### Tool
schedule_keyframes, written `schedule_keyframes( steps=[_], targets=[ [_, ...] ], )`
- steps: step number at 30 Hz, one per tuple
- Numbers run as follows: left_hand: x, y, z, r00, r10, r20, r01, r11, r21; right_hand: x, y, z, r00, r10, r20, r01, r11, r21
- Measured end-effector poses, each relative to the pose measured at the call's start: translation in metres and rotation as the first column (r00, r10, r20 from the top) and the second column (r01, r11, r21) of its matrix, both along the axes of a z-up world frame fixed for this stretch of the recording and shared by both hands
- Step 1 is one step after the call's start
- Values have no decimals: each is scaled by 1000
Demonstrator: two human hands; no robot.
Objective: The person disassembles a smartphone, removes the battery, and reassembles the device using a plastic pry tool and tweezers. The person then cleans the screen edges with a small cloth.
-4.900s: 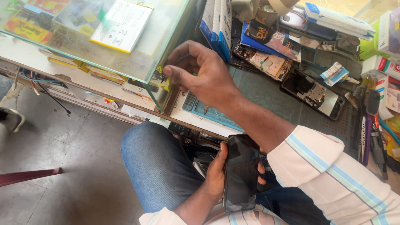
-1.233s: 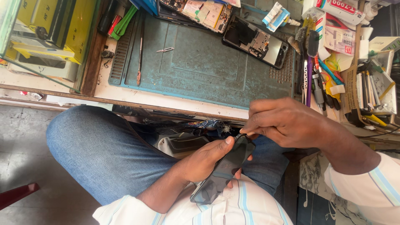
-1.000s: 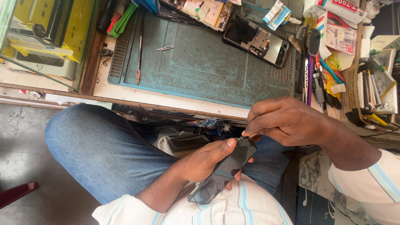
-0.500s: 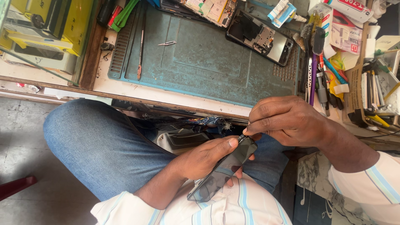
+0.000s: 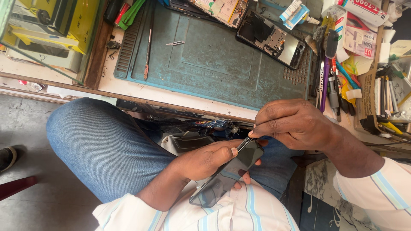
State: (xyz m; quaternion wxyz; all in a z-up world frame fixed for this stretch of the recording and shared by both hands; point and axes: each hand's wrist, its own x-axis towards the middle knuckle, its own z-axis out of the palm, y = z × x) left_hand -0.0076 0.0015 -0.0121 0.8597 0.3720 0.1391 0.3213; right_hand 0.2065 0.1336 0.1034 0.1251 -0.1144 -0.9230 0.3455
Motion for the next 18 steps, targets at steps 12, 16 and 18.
schedule_keyframes(
  steps=[12, 16, 18],
  targets=[
    [-28, 20, 31, 995, -64, -75, 79, 975, 208, -15, -2, 16, 998, 39, -41, -40, 999, -6],
    [-36, 24, 36, 992, -116, -51, 121, 986, 118, -29, 3, 13, 987, 134, -83, -130, 990, 55],
    [-40, 22, 32, 994, -104, 26, 101, 988, 116, -39, 6, 8, 983, 158, -89, -152, 986, 70]
  ],
)
